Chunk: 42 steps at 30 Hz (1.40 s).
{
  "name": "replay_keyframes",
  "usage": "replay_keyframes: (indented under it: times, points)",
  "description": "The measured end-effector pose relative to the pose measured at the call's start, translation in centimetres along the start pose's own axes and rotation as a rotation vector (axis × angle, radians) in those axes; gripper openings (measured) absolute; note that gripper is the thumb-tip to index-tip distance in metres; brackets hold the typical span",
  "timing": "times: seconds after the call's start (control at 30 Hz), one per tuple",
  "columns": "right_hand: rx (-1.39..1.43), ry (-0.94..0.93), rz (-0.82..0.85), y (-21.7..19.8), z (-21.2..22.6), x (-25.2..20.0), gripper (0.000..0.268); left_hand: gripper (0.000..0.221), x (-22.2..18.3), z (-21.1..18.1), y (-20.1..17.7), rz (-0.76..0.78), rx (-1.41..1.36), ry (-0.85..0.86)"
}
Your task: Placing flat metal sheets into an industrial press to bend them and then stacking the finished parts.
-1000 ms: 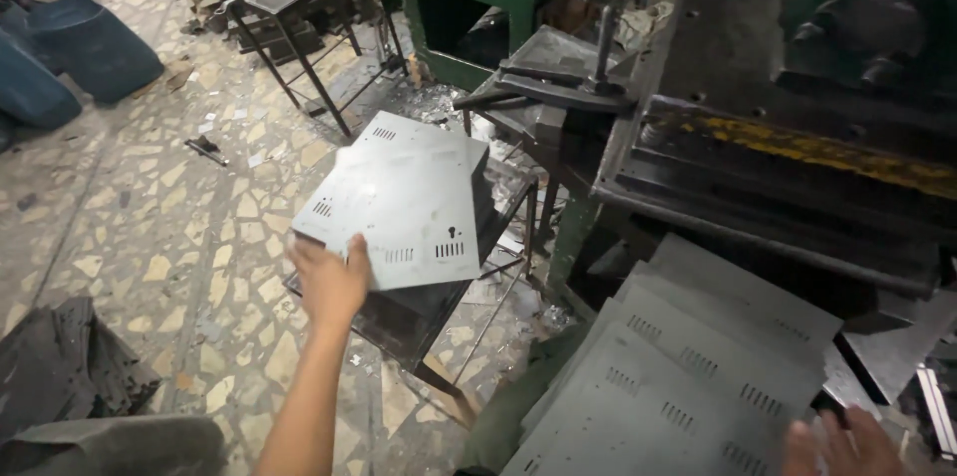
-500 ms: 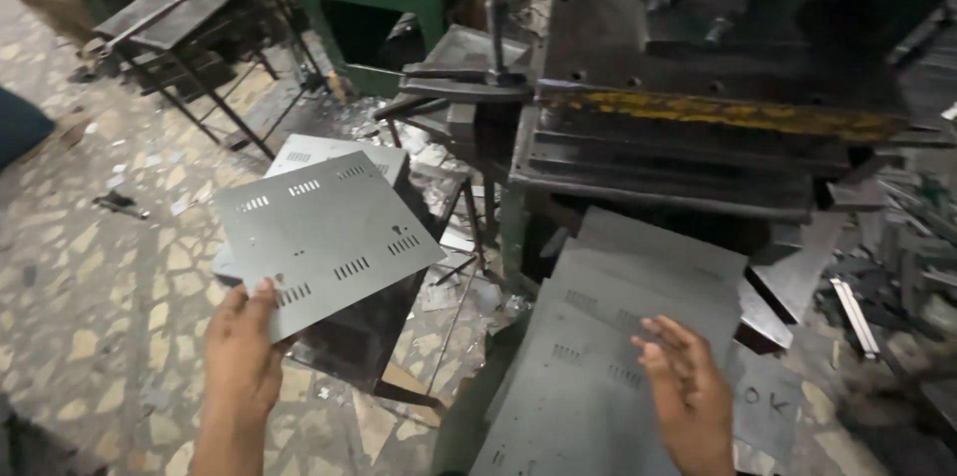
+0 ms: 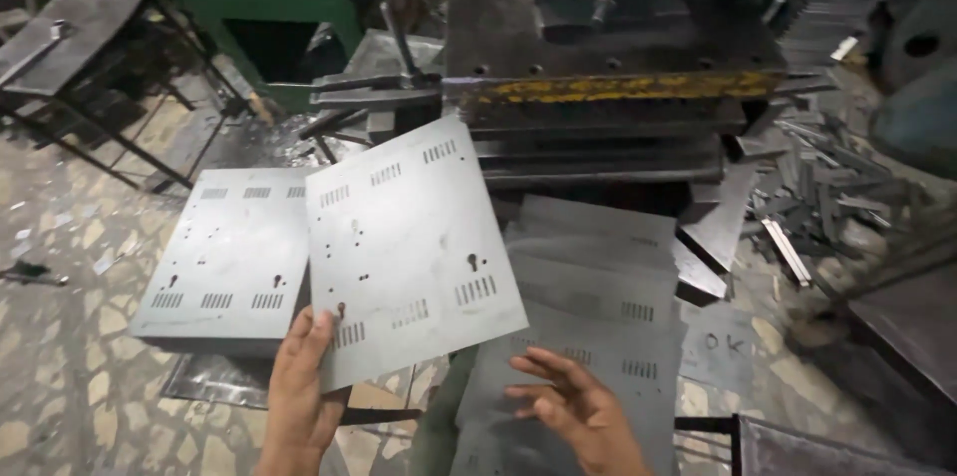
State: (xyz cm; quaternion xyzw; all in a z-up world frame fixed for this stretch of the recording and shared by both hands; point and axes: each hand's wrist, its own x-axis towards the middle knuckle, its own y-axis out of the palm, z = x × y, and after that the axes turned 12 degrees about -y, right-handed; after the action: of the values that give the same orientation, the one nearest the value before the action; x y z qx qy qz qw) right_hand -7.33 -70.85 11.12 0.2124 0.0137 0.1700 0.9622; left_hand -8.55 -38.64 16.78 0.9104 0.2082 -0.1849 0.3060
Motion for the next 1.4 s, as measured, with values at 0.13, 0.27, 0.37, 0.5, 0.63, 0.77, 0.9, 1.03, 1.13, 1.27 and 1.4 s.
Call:
replay_keyframes:
  times: [0.13,0.27,0.37,0.5,0.63,0.77,0.9,1.03,1.13,1.27,1.4]
  points:
    - [-0.1,0.019,0.042,1.0,0.8,-0.6,0.055,0.023,-0.7,-0.7,0.3,-0.083,0.071,0.024]
    - [-0.066,0.042,0.05,-1.5,-1.3,-1.8,0.049,0.024,-1.5,-2.0,0.1,-0.02,0.178,0.078]
    - [-0.096,0.076,-0.022,-4.0,-2.4,-2.7,0.052,0.014,-1.0,-1.6,-1.6,-0.004,0.124,0.108]
    - [-0.037,0.046,-0.018,-6.8,-4.1,-3.7,0.051,0.029,-0.3,-1.3,-4.9,-0.054,0.229,0.093]
    - [-0.065,0.129,-0.126,-5.9,-2.6,-3.6,0.052,0.029,-0.7,-1.7,-3.4,-0.109,0.195,0.064]
    - [-0.039,0.197,-0.231,-4.4,-1.4,-2.3,0.051,0.089,-0.5,-1.2,-2.9,-0.032,1.415,0.888]
    - [0.04,0.259,-0.342,-0.3,3.6,0.7,0.049,0.038,1.3,-2.7,9.7,-0.084,0.317,-0.082]
    - [0.027,0.091,-0.476,1.6,8.1,4.2,0.037,0.074,3.7,0.8,15.1,0.02,0.256,-0.234]
    - [0.016,-0.053,-0.588,-0.6,9.1,7.6,0.019,0.048,6.2,3.5,17.4,0.159,0.109,-0.278]
    - [0.18,-0.129,-0.749,-3.6,9.0,13.3,0.014,0.013,7.2,4.7,20.5,0.162,-0.07,-0.195]
    - [0.153,-0.051,-0.676,-6.4,8.2,18.1,0.013,0.018,9.5,5.1,21.0,0.214,-0.112,-0.231]
